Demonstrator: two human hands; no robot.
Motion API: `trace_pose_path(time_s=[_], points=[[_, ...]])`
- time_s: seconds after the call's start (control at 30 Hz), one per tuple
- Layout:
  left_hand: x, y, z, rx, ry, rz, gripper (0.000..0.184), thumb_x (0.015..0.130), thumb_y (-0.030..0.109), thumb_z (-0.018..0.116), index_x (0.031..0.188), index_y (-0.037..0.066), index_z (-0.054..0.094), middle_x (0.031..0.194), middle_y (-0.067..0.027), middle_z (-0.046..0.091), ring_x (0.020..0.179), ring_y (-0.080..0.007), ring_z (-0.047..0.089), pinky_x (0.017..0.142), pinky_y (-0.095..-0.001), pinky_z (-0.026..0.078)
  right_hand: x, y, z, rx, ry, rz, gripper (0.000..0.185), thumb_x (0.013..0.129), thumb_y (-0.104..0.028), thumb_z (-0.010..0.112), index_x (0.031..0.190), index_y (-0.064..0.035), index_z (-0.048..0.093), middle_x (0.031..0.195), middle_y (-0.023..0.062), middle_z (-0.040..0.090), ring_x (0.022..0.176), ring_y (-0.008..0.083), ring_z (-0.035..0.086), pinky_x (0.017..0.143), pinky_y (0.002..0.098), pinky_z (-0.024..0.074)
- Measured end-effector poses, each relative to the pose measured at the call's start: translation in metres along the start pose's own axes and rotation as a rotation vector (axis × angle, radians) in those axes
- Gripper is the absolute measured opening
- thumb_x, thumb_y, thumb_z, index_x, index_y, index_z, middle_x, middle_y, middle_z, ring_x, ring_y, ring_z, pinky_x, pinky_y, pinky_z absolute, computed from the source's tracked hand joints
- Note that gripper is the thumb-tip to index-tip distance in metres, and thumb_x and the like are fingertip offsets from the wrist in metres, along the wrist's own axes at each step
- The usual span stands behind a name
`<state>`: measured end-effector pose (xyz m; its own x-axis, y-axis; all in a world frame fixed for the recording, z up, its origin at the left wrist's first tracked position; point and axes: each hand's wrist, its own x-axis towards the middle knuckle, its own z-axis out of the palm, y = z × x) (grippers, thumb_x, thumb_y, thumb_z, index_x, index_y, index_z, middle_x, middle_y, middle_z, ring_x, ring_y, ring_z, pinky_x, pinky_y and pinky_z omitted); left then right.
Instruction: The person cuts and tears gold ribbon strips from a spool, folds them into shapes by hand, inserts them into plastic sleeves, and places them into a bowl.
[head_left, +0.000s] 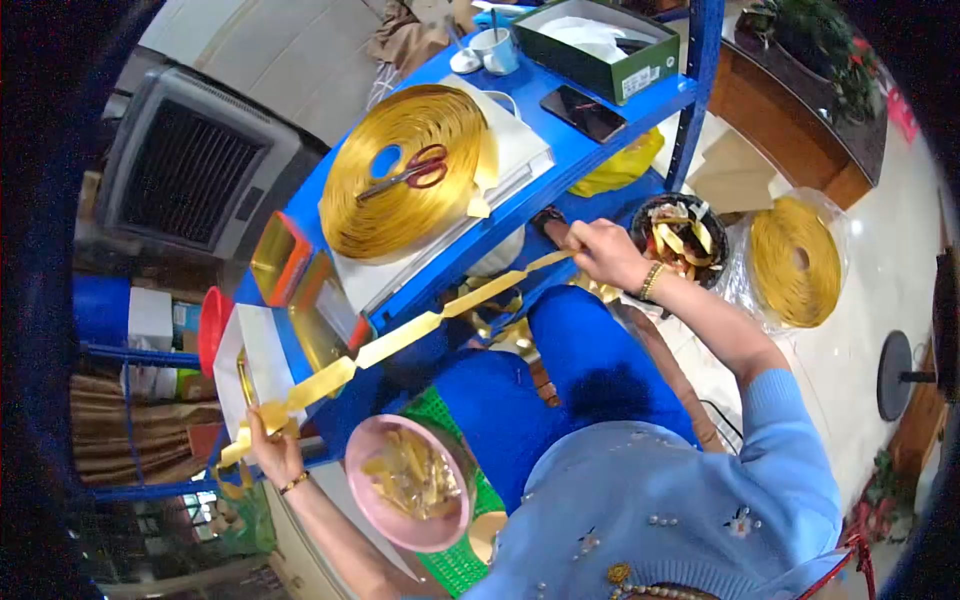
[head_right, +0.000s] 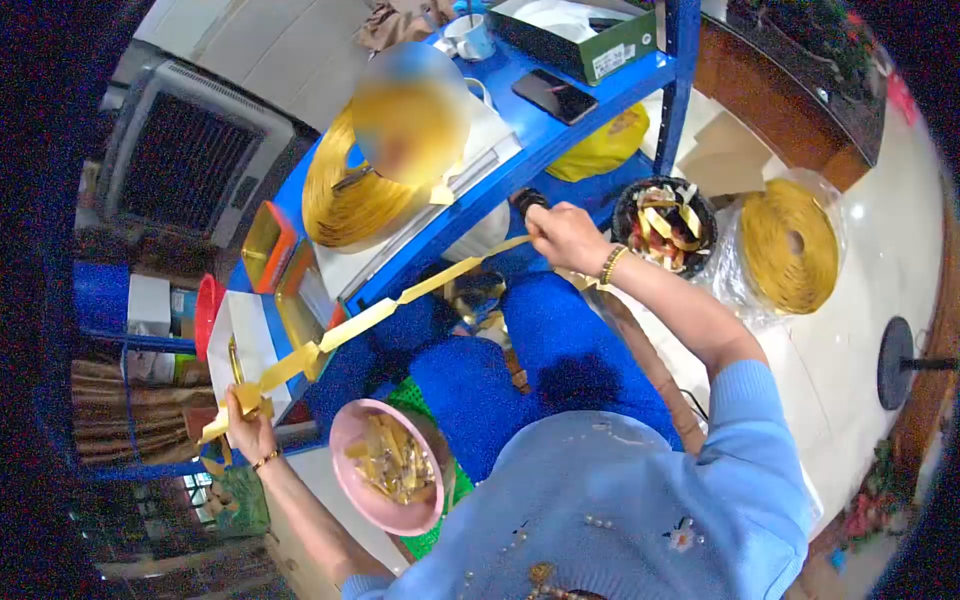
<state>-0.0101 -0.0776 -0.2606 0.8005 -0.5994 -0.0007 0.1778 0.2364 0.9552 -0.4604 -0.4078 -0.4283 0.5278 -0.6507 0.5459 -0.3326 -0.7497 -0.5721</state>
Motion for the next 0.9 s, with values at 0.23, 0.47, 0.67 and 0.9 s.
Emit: trace_pose_path(time_s=[0.23, 0.47, 0.67, 0.9], points=[[0.006, 0.005, -0.018, 0.023, 0.103, 0.065, 0.027, 0.086, 0.025, 0.058, 0.108, 0.009, 0.058, 0.094, -0.0035, 0.063, 0.079, -0.0153, 0.058, 0.07, -0.0331, 0.047, 0.001, 0.005, 0.009, -0.018, -0.093, -0.031, 0.011, 0.07, -0.009, 0.059, 0.079, -0.0094, 0.052, 0.062, 0.0112, 0.056, 0.064, 0.0319, 0.058, 0.06, 0.042, 0.0446], [0.023, 0.01, -0.045, 0.016, 0.065, 0.03, 0.023, 0.086, 0.021, 0.059, 0.102, 0.005, 0.06, 0.094, -0.0059, 0.064, 0.083, -0.0172, 0.06, 0.073, -0.0302, 0.048, 0.0, 0.018, 0.0, 0.399, -0.532, 0.097, 0.022, 0.069, -0.025, 0.07, 0.075, -0.0067, 0.06, 0.064, 0.0076, 0.057, 0.059, 0.0206, 0.057, 0.053, 0.0327, 0.0422], [0.016, 0.023, -0.04, 0.08, 0.139, 0.056, 0.025, 0.084, 0.022, 0.061, 0.102, 0.005, 0.059, 0.091, -0.0071, 0.063, 0.079, -0.0167, 0.059, 0.067, -0.031, 0.049, -0.012, 0.025, 0.01, 0.297, -0.987, -0.028, 0.02, 0.064, -0.018, 0.071, 0.077, -0.0056, 0.062, 0.067, 0.01, 0.062, 0.064, 0.0239, 0.061, 0.057, 0.0358, 0.0448], [0.012, 0.039, -0.043, 0.112, 0.28, 0.095, 0.024, 0.086, 0.023, 0.059, 0.1, 0.004, 0.058, 0.087, -0.0061, 0.062, 0.074, -0.0162, 0.057, 0.063, -0.0285, 0.046, -0.016, 0.027, 0.016, 0.206, -0.889, 0.024, 0.019, 0.066, -0.015, 0.07, 0.08, -0.0048, 0.063, 0.071, 0.009, 0.064, 0.068, 0.0218, 0.062, 0.059, 0.0347, 0.0462]])
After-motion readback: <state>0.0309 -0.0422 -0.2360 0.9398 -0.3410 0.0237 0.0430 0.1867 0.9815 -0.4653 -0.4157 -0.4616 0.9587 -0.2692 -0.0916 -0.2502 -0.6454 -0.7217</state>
